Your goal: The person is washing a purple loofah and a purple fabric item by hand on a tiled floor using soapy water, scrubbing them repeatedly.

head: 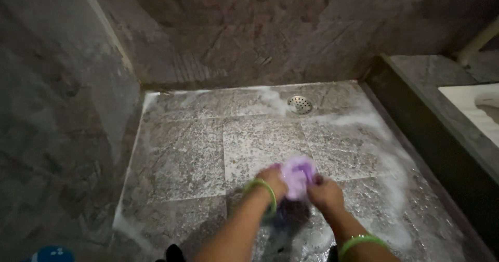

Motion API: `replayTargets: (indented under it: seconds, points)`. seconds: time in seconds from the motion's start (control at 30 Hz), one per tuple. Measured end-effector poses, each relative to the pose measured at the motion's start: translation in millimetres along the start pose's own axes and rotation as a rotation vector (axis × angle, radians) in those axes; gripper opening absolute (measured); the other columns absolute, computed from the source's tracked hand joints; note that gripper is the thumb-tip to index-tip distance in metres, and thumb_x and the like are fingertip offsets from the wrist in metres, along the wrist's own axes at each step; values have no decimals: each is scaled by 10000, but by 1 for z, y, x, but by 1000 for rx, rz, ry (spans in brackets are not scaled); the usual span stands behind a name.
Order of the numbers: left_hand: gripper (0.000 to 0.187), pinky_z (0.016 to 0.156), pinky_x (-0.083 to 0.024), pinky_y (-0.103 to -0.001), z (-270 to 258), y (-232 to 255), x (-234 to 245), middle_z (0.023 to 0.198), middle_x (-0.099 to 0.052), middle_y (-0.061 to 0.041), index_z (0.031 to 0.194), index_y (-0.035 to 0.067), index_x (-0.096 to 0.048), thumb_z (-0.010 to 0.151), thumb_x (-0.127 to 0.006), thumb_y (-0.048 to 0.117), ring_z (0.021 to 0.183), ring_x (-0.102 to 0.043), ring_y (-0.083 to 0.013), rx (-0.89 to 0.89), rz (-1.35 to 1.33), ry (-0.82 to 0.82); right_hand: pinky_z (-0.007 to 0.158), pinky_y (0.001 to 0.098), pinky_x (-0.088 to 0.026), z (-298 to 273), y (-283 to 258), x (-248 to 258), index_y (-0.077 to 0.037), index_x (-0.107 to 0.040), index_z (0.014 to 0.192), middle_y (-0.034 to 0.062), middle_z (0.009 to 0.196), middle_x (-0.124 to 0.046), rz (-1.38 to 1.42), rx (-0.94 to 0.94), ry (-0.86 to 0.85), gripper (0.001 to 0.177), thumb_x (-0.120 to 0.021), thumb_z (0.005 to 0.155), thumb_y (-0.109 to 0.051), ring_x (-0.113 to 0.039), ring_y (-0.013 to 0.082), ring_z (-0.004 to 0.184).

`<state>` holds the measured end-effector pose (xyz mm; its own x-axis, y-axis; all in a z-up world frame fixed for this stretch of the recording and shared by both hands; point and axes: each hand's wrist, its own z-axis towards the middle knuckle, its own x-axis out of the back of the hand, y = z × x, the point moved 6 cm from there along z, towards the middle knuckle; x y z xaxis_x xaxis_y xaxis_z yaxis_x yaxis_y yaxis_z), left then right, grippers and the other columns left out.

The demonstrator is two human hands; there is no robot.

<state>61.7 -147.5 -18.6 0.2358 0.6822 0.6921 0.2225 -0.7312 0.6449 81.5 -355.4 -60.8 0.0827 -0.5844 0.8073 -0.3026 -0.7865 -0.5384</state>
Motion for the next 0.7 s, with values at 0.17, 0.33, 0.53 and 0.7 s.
replayTargets:
  seconds: [0.17,0.33,0.53,0.7]
  points:
    - [430,1037,-489,-463,20,-1,98,1238,-674,-223,1212,116,-686,785,-693,165,1172,-625,-399,-168,5,424,772,419,-571,-14,-125,63,-42,-760,1063,185,903,-784,221,227,126,495,-769,731,-409,-756,306,835]
    - [273,1012,-520,-460,28,-65,134,1211,-700,-194,1118,134,-762,902,-618,222,1133,-660,-377,-76,176,301,793,430,-611,-47,-154,54,-22,-749,1103,172,1030,-800,298,250,-47,445,-744,819,-364,-755,290,881]
    - [346,1040,-535,-430,19,-169,87,1256,-727,-164,1112,149,-800,910,-580,323,1147,-714,-326,191,406,-166,976,364,-531,-42,-72,-68,-133,-783,1214,108,1186,-787,-10,351,-765,421,-740,882,-387,-738,247,1083]
    - [950,1213,-351,-492,-23,-126,68,1667,-175,-192,1589,235,-347,845,-691,716,1472,-332,-460,578,183,4,889,355,-600,-7,-55,-82,-109,-804,1118,102,1024,-822,-27,217,-467,433,-783,817,-420,-791,238,958]
